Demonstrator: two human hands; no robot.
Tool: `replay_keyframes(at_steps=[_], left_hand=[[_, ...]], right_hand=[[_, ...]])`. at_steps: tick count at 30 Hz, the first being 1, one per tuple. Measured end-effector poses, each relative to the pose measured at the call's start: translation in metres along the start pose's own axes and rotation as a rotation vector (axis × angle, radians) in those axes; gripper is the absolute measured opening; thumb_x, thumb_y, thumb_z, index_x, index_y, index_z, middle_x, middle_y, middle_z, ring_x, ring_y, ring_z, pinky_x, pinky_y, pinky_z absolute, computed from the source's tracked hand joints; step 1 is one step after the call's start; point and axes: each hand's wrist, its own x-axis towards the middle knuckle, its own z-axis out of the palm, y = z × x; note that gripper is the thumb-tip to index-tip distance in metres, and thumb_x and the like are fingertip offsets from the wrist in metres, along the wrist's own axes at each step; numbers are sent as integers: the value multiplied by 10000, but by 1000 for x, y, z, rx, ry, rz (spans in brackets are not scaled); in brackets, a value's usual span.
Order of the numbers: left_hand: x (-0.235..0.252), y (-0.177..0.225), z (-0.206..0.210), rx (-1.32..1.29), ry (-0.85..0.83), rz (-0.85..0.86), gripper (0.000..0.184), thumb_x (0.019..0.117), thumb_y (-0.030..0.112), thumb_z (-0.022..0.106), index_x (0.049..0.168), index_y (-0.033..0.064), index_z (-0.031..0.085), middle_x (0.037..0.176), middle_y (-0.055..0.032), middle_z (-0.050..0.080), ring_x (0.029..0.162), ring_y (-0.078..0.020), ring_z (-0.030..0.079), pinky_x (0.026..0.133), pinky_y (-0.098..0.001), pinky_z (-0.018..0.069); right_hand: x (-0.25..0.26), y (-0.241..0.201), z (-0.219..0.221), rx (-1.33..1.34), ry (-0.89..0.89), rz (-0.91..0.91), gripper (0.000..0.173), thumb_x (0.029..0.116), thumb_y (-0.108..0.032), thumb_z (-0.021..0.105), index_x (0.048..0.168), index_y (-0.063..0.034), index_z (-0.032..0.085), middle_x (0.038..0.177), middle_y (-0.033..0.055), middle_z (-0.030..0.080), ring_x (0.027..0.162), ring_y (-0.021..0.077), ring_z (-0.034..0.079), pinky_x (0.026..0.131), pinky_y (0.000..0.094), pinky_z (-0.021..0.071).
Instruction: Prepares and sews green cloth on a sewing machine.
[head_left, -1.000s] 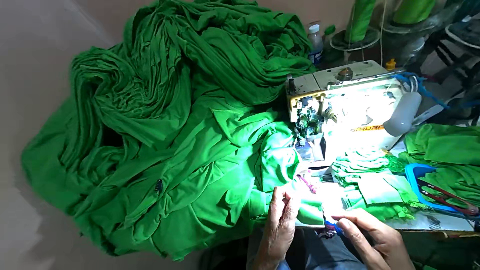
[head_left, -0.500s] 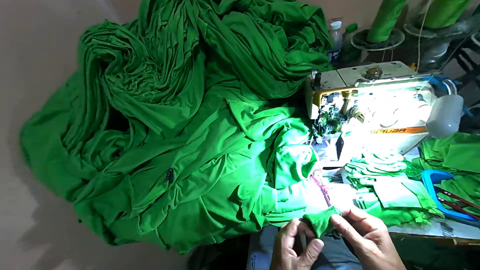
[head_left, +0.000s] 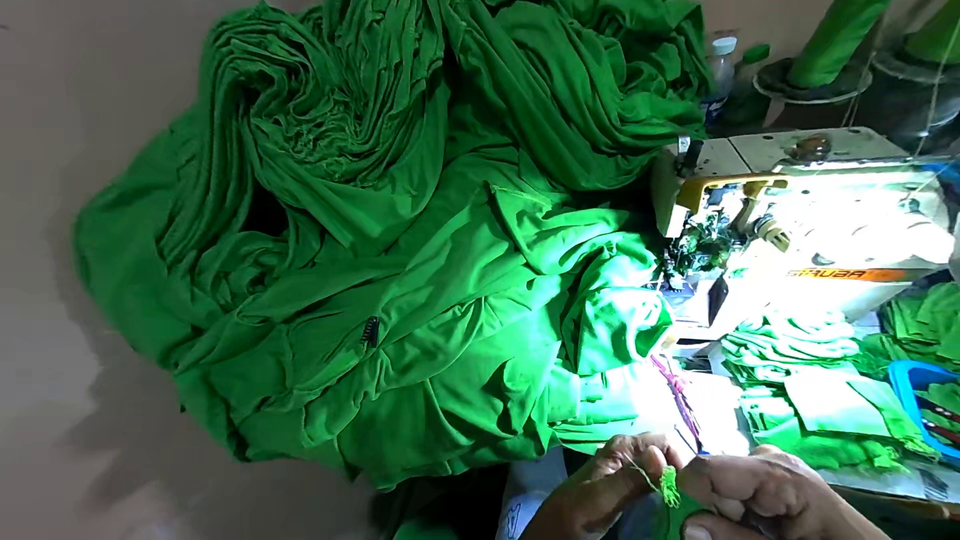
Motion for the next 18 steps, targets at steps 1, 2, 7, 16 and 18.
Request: replay_keyframes(at_steps=[1,2,7,16,18], left_hand=[[-1,-4,-2,-30,-11,26,236,1037,431,510,1086,318,712,1072,258,671,1046,159,563,934,-95,436],[-1,-8,-5,-74,-43,67,239,1041,403,516,1116,321,727,1115,253,677,1084,150,561,964,-100,430],[-3,-19,-21,-146,-166,157,239,1048,379,515,1165,297,707,1117,226,673,1072,131,560,917,-95,426],[-10,-19,-28,-184,-37,197,266,1023,412,562,1122,281,771,1113,129,730,1085,18,647,939,-188,516],[-9,-9,-33,-135,10,175,222,1025,383,571,1100,262,742,1053,134,721,1017,36,657,881,-165,532]], right_hand=[[1,2,-1,22,-18,-7,195,1001,-87,601,832,8,580,618,-59,436,573,-96,363,540,68,286],[2,4,-1,34,-24,-5,188,997,-82,605,832,6,585,616,-63,441,574,-97,368,539,69,288],[2,3,1,106,25,17,169,976,-74,632,853,42,636,635,-82,523,600,-131,419,558,50,324],[-4,0,-9,48,92,24,137,963,-64,641,920,64,660,788,-55,671,753,-138,551,686,46,434],[-8,9,-10,10,124,36,96,963,-74,664,953,21,673,826,-60,693,786,-125,582,715,64,470]])
